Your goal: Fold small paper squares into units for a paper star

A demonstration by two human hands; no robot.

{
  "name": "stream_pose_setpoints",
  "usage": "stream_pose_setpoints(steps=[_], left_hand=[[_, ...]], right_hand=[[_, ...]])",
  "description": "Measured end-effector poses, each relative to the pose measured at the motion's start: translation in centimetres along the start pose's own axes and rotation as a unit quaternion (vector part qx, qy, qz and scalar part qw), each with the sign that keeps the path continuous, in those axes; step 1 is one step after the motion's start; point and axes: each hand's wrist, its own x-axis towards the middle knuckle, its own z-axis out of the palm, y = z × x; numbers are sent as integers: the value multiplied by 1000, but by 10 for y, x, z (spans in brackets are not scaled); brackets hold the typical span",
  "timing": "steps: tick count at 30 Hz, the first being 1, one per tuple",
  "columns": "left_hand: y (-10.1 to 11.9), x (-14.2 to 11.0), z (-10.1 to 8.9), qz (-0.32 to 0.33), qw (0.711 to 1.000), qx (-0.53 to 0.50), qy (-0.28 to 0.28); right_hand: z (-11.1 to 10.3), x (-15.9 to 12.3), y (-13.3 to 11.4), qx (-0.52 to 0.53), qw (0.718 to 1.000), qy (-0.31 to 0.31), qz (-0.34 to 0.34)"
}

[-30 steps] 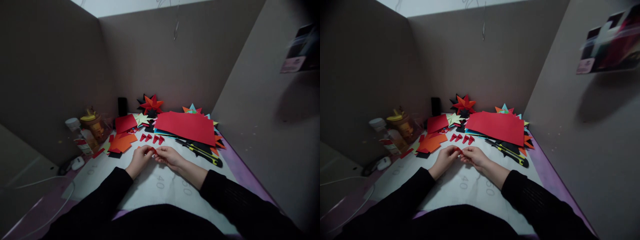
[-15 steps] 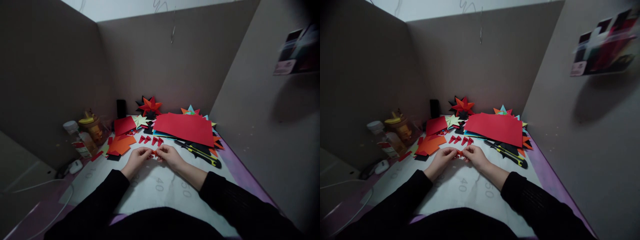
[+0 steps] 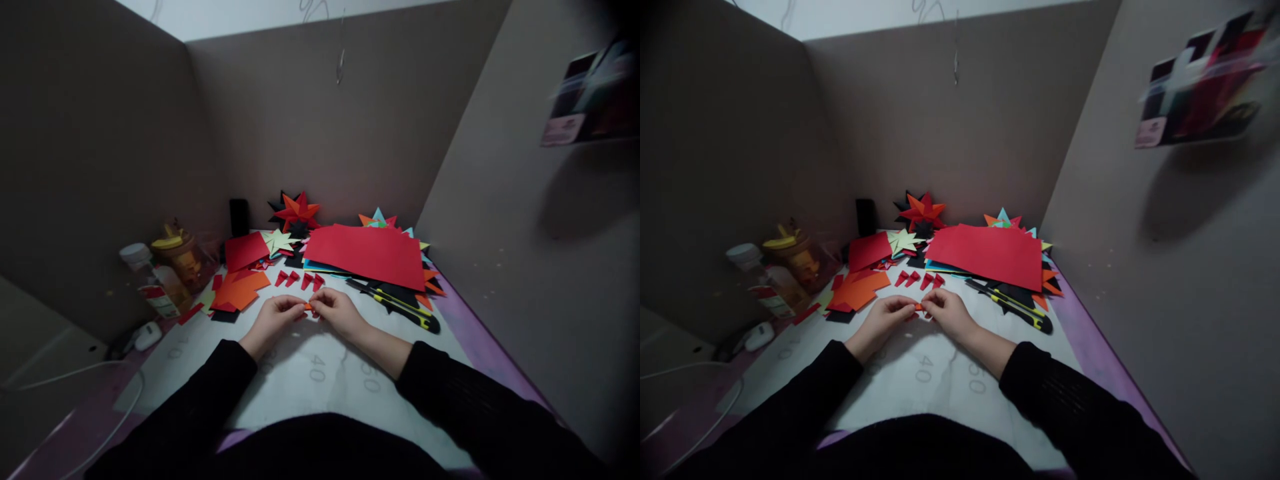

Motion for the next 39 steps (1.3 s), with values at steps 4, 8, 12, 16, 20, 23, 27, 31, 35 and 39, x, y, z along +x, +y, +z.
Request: stream_pose_setpoints(steps=[4,8,12,16,20,23,27,31,35,39], left_hand=[[-2,0,1,-4,1000,-16,-1],[0,-2,3,-16,999,-40,-11],[4,-3,3,-20,999,-30,-19],[4,-2,2,-12,998,-52,-18],[3,-1,1,-15,996,-86,-28],[2,-1,0,-17,998,-55,-33],[2,-1,0,-11,999,-16,-28],[1,-1,0,-21,999,11,-40],[0,-1,0,-28,999,23,-38],[-1,-1,0,-23,998,34,-41]], right_hand=[[2,-1,-2,-9,1000,-4,-2],[3,-2,-5,-58,998,-2,-33],[2,-4,-9,-137,987,-10,-82],[-1,-7,-11,-195,972,-19,-128],[-2,-7,-11,-165,980,-23,-109],[-1,-6,-10,-175,978,-35,-110],[0,-4,-9,-191,973,-38,-124],[-1,-4,-9,-203,968,-41,-141],[-1,-6,-9,-203,969,-36,-137],[0,-6,-6,-203,971,-34,-118]])
